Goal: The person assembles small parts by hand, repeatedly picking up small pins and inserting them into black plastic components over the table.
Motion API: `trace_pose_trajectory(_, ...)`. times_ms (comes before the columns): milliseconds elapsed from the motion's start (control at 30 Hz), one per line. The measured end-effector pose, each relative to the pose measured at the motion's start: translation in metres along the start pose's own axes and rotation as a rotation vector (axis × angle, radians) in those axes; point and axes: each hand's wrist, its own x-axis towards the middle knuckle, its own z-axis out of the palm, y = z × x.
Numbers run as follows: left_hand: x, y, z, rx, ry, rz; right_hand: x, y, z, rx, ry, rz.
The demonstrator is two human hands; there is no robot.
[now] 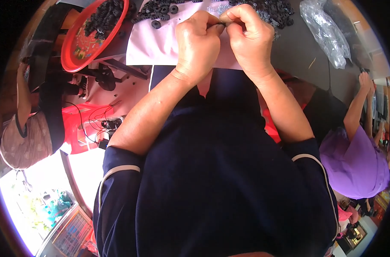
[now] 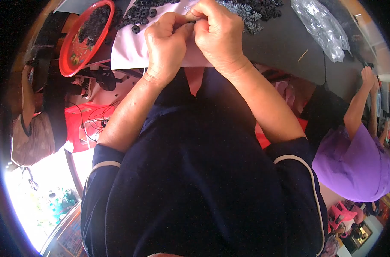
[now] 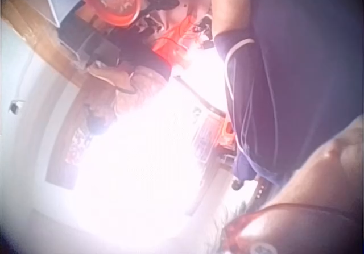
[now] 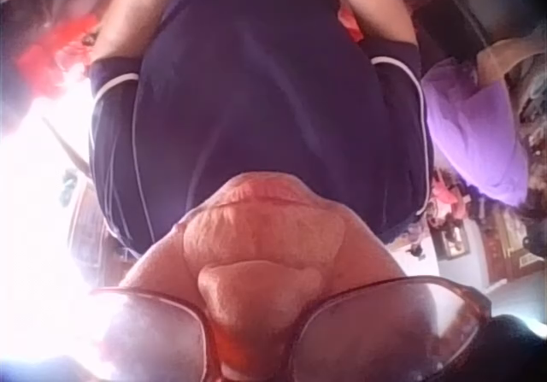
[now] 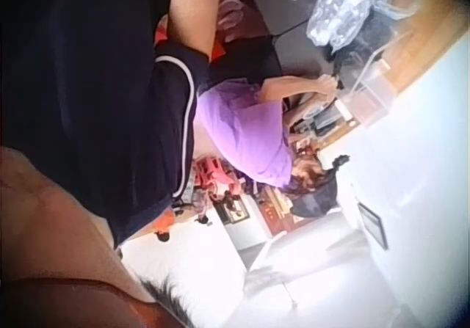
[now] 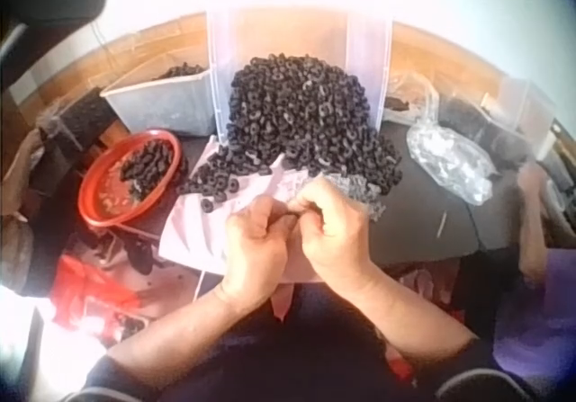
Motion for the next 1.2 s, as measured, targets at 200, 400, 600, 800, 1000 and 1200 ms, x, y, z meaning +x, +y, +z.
trace_pose_trajectory(200, 0.000, -0.003, 0.006, 0.079, -0.006, 0.024, 0.008, 0.001, 0.010, 0.286, 0.294, -0.547)
trace_pose_trajectory(400, -0.004, -0.002, 0.001, -0.065, -0.026, -0.032, -0.001, -0.016, -0.010, -0.024, 0.064, -0.054)
trace_pose_trajectory(600, -0.001, 0.000, -0.001, -0.054, -0.047, -0.061, 0.000, -0.023, -0.009, -0.112, 0.072, -0.179)
trace_pose_trajectory(800, 0.002, -0.005, 0.001, 0.106, -0.052, -0.068, 0.003, -0.029, -0.008, -0.220, 0.047, -0.343)
trace_pose_trajectory(1000, 0.000, -0.001, -0.002, -0.105, -0.071, -0.165, -0.004, -0.015, -0.007, -0.047, 0.059, -0.079)
trace_pose_trajectory(1200, 0.007, -0.006, -0.016, 0.263, -0.162, 0.141, -0.013, -0.009, -0.011, 0.008, 0.043, 0.128)
